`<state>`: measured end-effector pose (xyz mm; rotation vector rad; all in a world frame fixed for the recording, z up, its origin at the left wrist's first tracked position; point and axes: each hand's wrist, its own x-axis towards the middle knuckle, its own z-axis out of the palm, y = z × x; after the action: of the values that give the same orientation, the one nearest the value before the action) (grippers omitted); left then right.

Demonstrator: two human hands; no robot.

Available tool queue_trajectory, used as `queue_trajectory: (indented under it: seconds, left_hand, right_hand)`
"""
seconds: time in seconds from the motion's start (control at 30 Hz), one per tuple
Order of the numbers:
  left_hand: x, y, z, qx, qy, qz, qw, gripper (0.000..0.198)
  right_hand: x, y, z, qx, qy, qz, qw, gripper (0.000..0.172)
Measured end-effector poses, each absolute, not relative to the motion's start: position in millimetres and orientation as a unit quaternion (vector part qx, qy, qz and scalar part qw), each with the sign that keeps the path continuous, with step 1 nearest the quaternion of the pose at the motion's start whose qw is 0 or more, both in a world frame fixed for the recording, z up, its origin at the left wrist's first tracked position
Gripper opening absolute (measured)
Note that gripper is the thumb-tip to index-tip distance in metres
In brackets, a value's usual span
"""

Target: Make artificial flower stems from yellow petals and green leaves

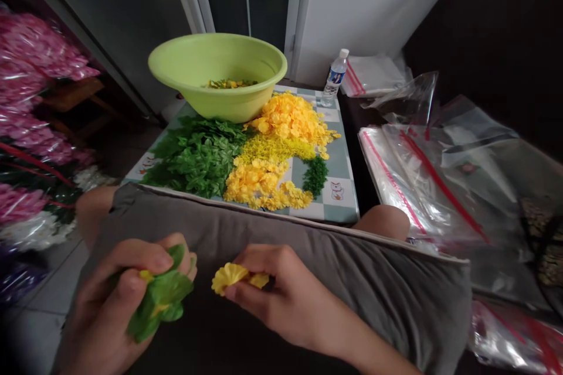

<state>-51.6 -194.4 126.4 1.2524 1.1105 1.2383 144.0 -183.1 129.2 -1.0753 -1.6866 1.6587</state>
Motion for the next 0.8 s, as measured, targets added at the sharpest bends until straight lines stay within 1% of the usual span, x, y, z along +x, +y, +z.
queue_trajectory:
  seconds: [0.1, 0.2, 0.33, 0.43, 0.5, 0.63, 0.8]
  left_hand:
    - [-49.2, -198.4, 127.5, 0.483, 0.394, 0.523, 0.581, 0.022]
    - [-42.8, -200.1, 128.2, 0.457, 0.397, 0.519, 0.603, 0.018]
    - [-32.3, -202.3, 131.7, 0.471, 0.428, 0.502, 0.585, 0.016]
    - [-24.8, -204.7, 137.2, 0.428, 0.458, 0.5, 0.597, 0.019]
    - [-19.7, -207.2, 141.3, 0.375, 0.473, 0.488, 0.631, 0.022]
    - [-8.0, -211.7, 140.7, 0.296, 0.455, 0.487, 0.684, 0.025]
    - [4.4, -210.7, 114.0, 0.354, 0.487, 0.501, 0.621, 0.026]
  right_hand:
    - [138.2, -192.9, 136.7, -0.395, -0.708, 0.523, 0.263, 0.01]
    - [132.4, -198.8, 138.2, -0.416, -0.763, 0.414, 0.269, 0.011]
    - [131.9, -199.0, 137.0, -0.448, -0.768, 0.29, 0.354, 0.019]
    - [134.4, -198.7, 140.6, -0.479, -0.753, 0.215, 0.398, 0.02]
    - [135.2, -200.9, 145.6, -0.506, -0.735, 0.214, 0.398, 0.021]
    - [133.9, -207.5, 153.7, -0.548, -0.679, 0.287, 0.396, 0.025]
    - [131.7, -205.7, 148.1, -0.547, -0.584, 0.419, 0.429, 0.03]
